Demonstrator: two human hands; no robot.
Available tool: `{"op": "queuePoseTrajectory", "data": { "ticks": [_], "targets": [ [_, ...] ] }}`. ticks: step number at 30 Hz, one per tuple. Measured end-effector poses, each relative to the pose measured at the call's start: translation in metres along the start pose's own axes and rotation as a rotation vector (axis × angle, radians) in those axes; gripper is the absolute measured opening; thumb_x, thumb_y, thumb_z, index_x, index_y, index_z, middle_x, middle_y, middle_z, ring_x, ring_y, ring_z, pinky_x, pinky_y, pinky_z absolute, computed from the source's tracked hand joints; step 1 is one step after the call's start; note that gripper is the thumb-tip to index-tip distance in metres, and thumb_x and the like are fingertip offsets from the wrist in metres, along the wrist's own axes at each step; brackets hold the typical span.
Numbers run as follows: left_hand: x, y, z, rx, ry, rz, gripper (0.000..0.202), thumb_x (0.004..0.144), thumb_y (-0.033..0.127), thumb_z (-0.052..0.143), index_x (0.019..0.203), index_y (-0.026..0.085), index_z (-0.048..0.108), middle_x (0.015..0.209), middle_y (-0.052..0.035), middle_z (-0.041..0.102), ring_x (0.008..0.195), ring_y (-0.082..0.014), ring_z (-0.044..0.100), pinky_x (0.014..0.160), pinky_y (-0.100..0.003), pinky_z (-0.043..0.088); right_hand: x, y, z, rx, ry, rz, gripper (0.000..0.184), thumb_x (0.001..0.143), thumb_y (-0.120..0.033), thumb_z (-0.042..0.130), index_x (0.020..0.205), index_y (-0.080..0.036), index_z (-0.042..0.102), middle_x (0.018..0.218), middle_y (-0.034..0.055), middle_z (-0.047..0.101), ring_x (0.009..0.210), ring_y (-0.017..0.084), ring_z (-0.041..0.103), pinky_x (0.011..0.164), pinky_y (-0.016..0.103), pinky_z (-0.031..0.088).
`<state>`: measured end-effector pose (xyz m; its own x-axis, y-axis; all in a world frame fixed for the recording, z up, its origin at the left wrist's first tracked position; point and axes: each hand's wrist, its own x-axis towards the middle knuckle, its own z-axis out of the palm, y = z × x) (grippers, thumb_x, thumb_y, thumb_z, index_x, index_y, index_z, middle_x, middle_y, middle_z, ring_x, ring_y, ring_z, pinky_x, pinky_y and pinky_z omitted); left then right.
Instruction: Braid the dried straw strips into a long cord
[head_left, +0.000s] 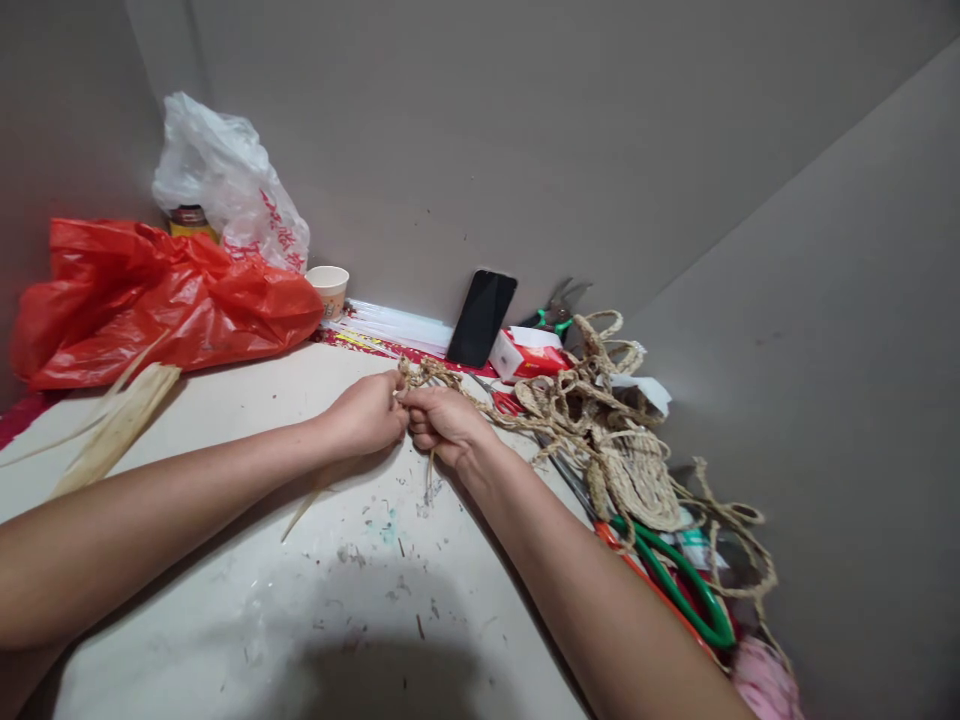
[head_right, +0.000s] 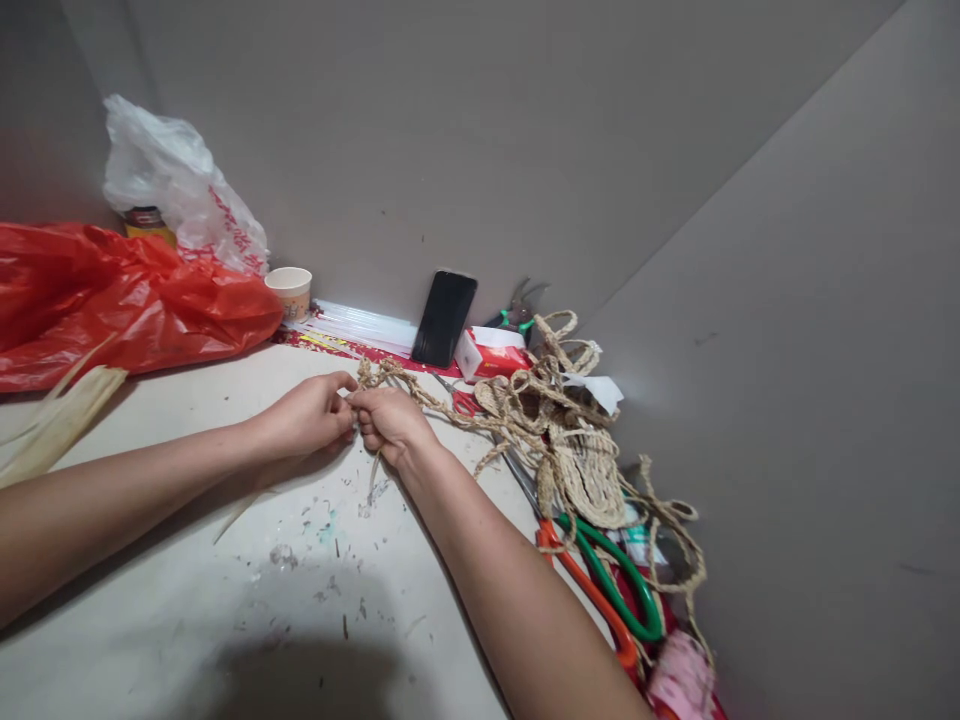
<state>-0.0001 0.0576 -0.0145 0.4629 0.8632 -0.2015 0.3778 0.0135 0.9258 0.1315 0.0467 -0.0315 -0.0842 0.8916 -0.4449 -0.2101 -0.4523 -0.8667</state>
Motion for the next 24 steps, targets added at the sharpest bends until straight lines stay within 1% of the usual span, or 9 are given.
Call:
{"op": "queuePoseTrajectory", "data": {
  "ticks": [3, 5, 7, 9, 12, 14, 17, 21, 24],
  "targets": [
    [0.007, 0.004, -0.013, 0.184, -0.02, 0.106, 0.019, 0.068, 0.02, 0.06, 0.086, 0.014, 0.061, 0.052, 0.0026, 0.056, 0.046, -0.0105, 0.046, 0.048, -0.021, 0.029, 0.001, -0.002, -0.007, -0.001, -0.045, 0.01, 0.021, 0.068, -0.014, 0.059, 0.055, -0.017, 0.042, 0.035, -0.0115, 0.029, 0.031, 0.002, 0.015, 0.03, 0.013, 0.011],
    [0.013, 0.005, -0.021, 0.165, 0.046, 0.149, 0.012, 0.073, 0.024, 0.056, 0.075, 0.014, 0.061, 0.055, 0.0005, 0.057, 0.049, -0.0104, 0.048, 0.049, -0.021, 0.031, 0.001, -0.004, -0.011, -0.01, -0.089, 0.017, 0.013, 0.069, -0.017, 0.059, 0.06, -0.015, 0.049, 0.037, -0.0124, 0.027, 0.033, 0.001, 0.013, 0.031, 0.013, 0.01],
    [0.017, 0.002, -0.024, 0.048, 0.089, 0.152, 0.015, 0.076, 0.025, 0.054, 0.067, 0.014, 0.057, 0.056, -0.0003, 0.056, 0.05, -0.0096, 0.048, 0.049, -0.02, 0.032, 0.001, -0.005, -0.013, -0.031, -0.133, 0.02, 0.01, 0.069, -0.02, 0.06, 0.066, -0.013, 0.053, 0.038, -0.0134, 0.025, 0.034, 0.001, 0.011, 0.032, 0.014, 0.009],
    [0.02, -0.003, -0.02, -0.121, -0.011, 0.074, 0.019, 0.078, 0.027, 0.051, 0.064, 0.014, 0.054, 0.054, 0.0, 0.053, 0.049, -0.009, 0.047, 0.049, -0.02, 0.033, 0.003, -0.006, -0.014, -0.065, -0.172, 0.019, 0.013, 0.068, -0.024, 0.061, 0.066, -0.014, 0.053, 0.039, -0.0137, 0.024, 0.035, 0.001, 0.01, 0.033, 0.014, 0.008],
    [0.021, -0.01, -0.011, -0.344, -0.266, -0.096, 0.025, 0.08, 0.032, 0.048, 0.062, 0.014, 0.051, 0.049, 0.0001, 0.05, 0.043, -0.0088, 0.044, 0.046, -0.022, 0.034, 0.004, -0.006, -0.017, -0.142, -0.222, 0.012, 0.02, 0.066, -0.03, 0.063, 0.063, -0.015, 0.05, 0.039, -0.0137, 0.024, 0.036, 0.002, 0.008, 0.034, 0.016, 0.007],
    [0.022, -0.013, -0.008, -0.383, -0.312, -0.131, 0.027, 0.078, 0.036, 0.051, 0.061, 0.015, 0.049, 0.045, 0.0038, 0.043, 0.037, -0.006, 0.033, 0.041, -0.02, 0.025, 0.005, -0.007, -0.02, -0.202, -0.242, 0.003, 0.024, 0.065, -0.034, 0.065, 0.062, -0.016, 0.049, 0.039, -0.0141, 0.023, 0.037, 0.002, 0.007, 0.035, 0.016, 0.007],
    [0.025, -0.018, -0.01, -0.303, -0.25, -0.064, 0.022, 0.073, 0.034, 0.055, 0.062, 0.015, 0.052, 0.044, 0.0074, 0.035, 0.036, -0.0043, 0.022, 0.039, -0.02, 0.013, 0.004, -0.009, -0.024, -0.302, -0.25, -0.014, 0.026, 0.064, -0.037, 0.066, 0.065, -0.017, 0.05, 0.039, -0.0148, 0.021, 0.036, 0.002, 0.007, 0.035, 0.017, 0.007],
    [0.029, -0.024, -0.012, -0.071, -0.134, 0.072, 0.018, 0.072, 0.028, 0.052, 0.062, 0.014, 0.058, 0.048, 0.004, 0.045, 0.043, -0.0063, 0.032, 0.044, -0.02, 0.023, 0.003, -0.009, -0.025, -0.466, -0.218, -0.064, 0.025, 0.066, -0.04, 0.061, 0.066, -0.016, 0.055, 0.038, -0.0136, 0.023, 0.034, 0.004, 0.011, 0.035, 0.019, 0.01],
    [0.031, -0.027, -0.011, 0.032, -0.071, 0.133, 0.015, 0.069, 0.023, 0.054, 0.059, 0.014, 0.06, 0.054, 0.0017, 0.053, 0.052, -0.0087, 0.041, 0.05, -0.019, 0.028, 0.004, -0.007, -0.024, -0.61, -0.146, -0.147, 0.022, 0.069, -0.037, 0.059, 0.064, -0.015, 0.058, 0.038, -0.0109, 0.029, 0.034, 0.005, 0.016, 0.035, 0.021, 0.011]
  ]
}}
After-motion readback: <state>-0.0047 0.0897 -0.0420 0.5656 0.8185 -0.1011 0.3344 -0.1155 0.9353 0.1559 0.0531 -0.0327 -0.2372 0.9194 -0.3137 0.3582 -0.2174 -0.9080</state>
